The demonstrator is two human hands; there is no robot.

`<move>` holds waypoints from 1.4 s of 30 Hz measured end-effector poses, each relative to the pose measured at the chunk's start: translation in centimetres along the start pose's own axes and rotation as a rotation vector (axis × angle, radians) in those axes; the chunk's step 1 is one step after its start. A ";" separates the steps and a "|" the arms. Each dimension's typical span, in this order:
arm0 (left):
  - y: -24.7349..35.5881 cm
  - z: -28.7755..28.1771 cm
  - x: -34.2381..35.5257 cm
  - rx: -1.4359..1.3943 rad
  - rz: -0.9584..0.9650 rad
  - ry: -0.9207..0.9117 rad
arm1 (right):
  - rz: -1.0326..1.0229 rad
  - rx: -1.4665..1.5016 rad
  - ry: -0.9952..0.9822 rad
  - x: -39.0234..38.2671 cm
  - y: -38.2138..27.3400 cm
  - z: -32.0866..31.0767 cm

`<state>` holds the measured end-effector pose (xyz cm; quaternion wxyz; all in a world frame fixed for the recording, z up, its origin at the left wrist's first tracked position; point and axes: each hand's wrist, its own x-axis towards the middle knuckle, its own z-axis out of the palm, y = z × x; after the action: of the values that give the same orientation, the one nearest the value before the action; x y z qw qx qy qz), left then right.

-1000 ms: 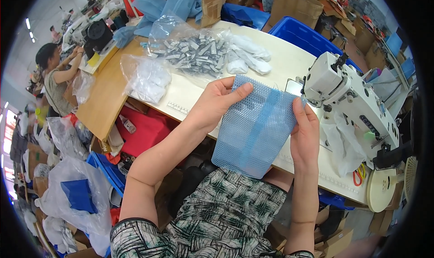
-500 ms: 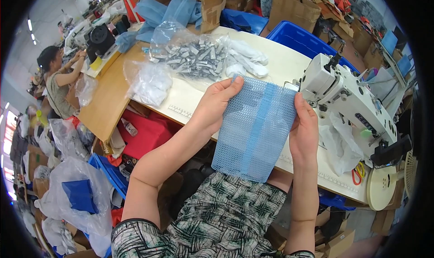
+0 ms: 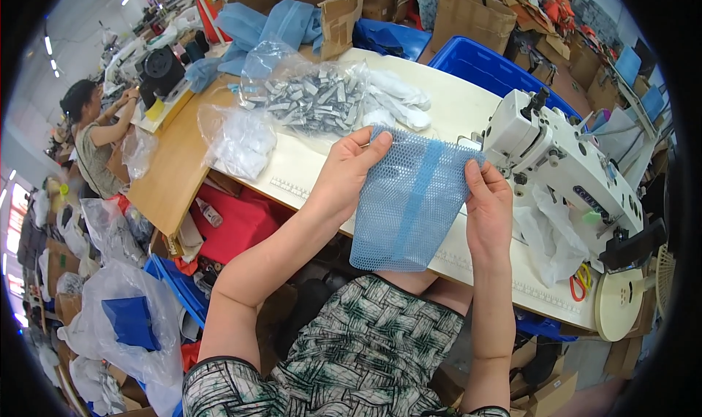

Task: Sewing pieces of light blue mesh fabric together using an industrial sewing machine.

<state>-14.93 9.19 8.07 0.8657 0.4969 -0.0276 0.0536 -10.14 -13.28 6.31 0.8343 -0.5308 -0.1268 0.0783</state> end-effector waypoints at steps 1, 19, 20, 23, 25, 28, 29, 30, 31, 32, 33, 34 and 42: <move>0.0 -0.1 0.0 0.012 0.016 -0.010 | -0.012 -0.007 0.003 0.0 0.0 0.1; 1.6 0.7 0.0 0.181 0.005 -0.010 | -0.044 0.055 -0.049 1.1 -0.7 0.9; 1.7 0.8 -0.1 0.182 0.007 -0.010 | -0.046 0.056 -0.051 1.1 -0.9 1.0; 2.2 1.2 -0.2 0.147 0.033 0.006 | -0.043 0.061 -0.067 1.0 -1.6 1.8; 2.5 1.4 -0.3 0.102 0.037 0.042 | -0.037 0.075 -0.081 0.9 -2.1 2.2; 2.8 1.3 -0.3 0.094 0.032 0.023 | -0.019 0.026 -0.135 1.1 -2.7 2.2; 2.9 1.4 -0.3 0.097 0.036 0.021 | -0.023 0.028 -0.137 1.2 -3.0 2.4; 2.9 1.6 -0.3 0.074 0.051 0.031 | -0.017 0.025 -0.144 1.2 -3.2 2.6; 2.9 1.7 -0.3 0.051 0.067 0.041 | -0.010 0.023 -0.151 1.3 -3.3 2.8; 2.9 1.7 -0.3 0.053 0.070 0.040 | -0.013 0.025 -0.153 1.4 -3.4 2.9; 2.9 1.7 -0.3 0.044 0.062 0.053 | -0.006 0.037 -0.154 1.5 -3.5 2.9; 3.0 1.8 -0.3 0.035 0.053 0.067 | 0.001 0.050 -0.155 1.6 -3.5 3.0; 3.0 2.3 -0.7 0.010 0.028 0.107 | -0.042 0.014 -0.106 1.4 -3.6 2.9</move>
<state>-15.98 8.68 11.71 0.8626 0.4973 0.0120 0.0923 -9.69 -11.91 10.92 0.8315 -0.5173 -0.1814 0.0897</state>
